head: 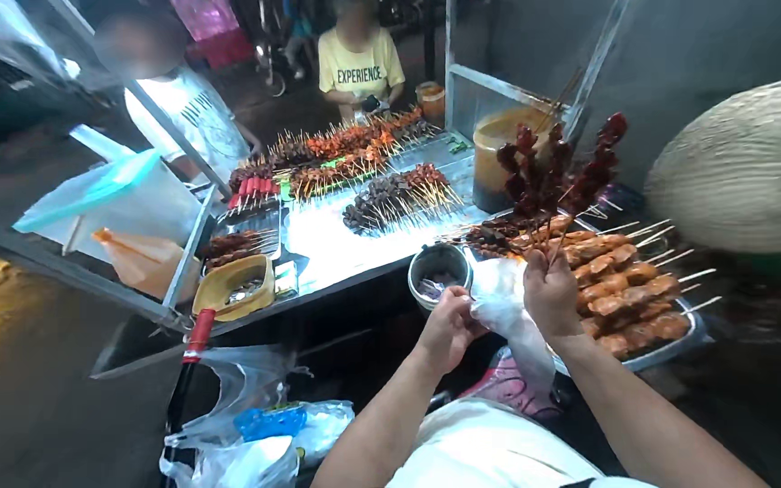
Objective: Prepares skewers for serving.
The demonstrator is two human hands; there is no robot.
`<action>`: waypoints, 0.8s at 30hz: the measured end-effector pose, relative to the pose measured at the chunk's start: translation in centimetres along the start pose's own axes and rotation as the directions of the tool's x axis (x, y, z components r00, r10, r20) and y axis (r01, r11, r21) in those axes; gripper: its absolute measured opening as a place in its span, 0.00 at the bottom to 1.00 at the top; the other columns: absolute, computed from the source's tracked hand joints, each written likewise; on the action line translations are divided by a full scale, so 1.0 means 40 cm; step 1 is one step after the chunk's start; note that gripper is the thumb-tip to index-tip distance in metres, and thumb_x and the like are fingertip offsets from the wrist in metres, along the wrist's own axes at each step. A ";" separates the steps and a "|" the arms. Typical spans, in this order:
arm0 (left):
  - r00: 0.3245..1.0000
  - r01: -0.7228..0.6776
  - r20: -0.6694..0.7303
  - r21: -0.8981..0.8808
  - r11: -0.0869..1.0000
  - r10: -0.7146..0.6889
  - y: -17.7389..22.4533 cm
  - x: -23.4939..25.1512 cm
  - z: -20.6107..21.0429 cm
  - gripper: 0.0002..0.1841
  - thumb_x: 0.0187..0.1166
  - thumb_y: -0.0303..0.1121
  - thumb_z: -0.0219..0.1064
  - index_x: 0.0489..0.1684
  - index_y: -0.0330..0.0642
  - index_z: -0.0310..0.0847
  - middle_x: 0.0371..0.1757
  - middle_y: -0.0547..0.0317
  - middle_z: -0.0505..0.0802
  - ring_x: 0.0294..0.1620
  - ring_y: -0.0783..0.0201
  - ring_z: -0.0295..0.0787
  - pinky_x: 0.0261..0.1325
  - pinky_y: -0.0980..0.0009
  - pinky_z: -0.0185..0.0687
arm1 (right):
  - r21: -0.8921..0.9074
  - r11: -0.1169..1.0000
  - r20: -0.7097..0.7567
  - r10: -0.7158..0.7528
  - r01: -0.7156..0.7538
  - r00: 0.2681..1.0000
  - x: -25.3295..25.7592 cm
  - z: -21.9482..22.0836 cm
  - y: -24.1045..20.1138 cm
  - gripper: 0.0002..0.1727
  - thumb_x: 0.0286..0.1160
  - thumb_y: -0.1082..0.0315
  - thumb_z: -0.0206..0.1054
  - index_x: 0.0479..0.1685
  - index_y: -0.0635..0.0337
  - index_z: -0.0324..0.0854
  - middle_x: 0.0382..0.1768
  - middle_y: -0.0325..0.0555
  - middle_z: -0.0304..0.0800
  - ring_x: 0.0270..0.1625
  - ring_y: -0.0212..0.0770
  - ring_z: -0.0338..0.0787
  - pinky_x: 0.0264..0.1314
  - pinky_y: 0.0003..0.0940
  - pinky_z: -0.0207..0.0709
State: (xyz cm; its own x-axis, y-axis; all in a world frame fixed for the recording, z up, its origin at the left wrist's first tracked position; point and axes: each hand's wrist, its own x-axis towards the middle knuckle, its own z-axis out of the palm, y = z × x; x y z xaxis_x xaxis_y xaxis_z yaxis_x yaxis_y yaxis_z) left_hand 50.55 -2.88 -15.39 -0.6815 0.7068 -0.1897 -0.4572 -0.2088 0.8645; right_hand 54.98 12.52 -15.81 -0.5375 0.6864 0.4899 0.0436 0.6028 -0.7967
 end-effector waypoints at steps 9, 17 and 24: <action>0.987 -0.160 -0.016 -0.244 0.957 0.161 0.064 -0.010 -0.024 0.18 0.92 0.28 0.39 0.76 0.51 0.59 0.37 0.63 0.91 0.35 0.66 0.92 0.45 0.67 0.91 | -0.001 1.000 0.036 -0.010 0.010 0.999 -0.005 -0.005 -0.004 0.23 0.92 0.67 0.51 0.67 0.85 0.73 0.46 0.71 0.90 0.49 0.57 0.93 0.58 0.49 0.84; 0.928 -0.212 0.126 0.952 0.219 0.351 0.102 -0.026 -0.128 0.11 0.74 0.19 0.63 0.44 0.35 0.94 0.48 0.42 0.90 0.49 0.54 0.89 0.58 0.59 0.85 | -0.067 0.994 0.003 0.088 -0.088 0.996 0.004 -0.023 0.040 0.24 0.94 0.63 0.50 0.68 0.81 0.71 0.40 0.71 0.86 0.44 0.63 0.89 0.54 0.58 0.81; 0.950 -0.303 0.299 0.952 -0.040 -0.088 0.233 -0.183 -0.121 0.34 0.76 0.21 0.68 0.87 0.43 0.67 0.94 0.53 0.61 0.69 0.50 0.88 0.65 0.51 0.85 | -0.023 0.992 0.098 0.122 -0.121 0.988 0.021 -0.031 0.052 0.23 0.94 0.64 0.50 0.68 0.79 0.73 0.47 0.69 0.88 0.51 0.56 0.91 0.61 0.52 0.81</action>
State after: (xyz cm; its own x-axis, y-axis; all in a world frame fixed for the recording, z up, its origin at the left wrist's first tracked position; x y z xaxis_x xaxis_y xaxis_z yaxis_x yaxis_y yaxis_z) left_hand 48.51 -13.27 -8.19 -0.4366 0.8920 -0.1170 0.7691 0.4376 0.4658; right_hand 55.67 14.86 -16.63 -0.6083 0.7116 0.3515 0.1276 0.5248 -0.8416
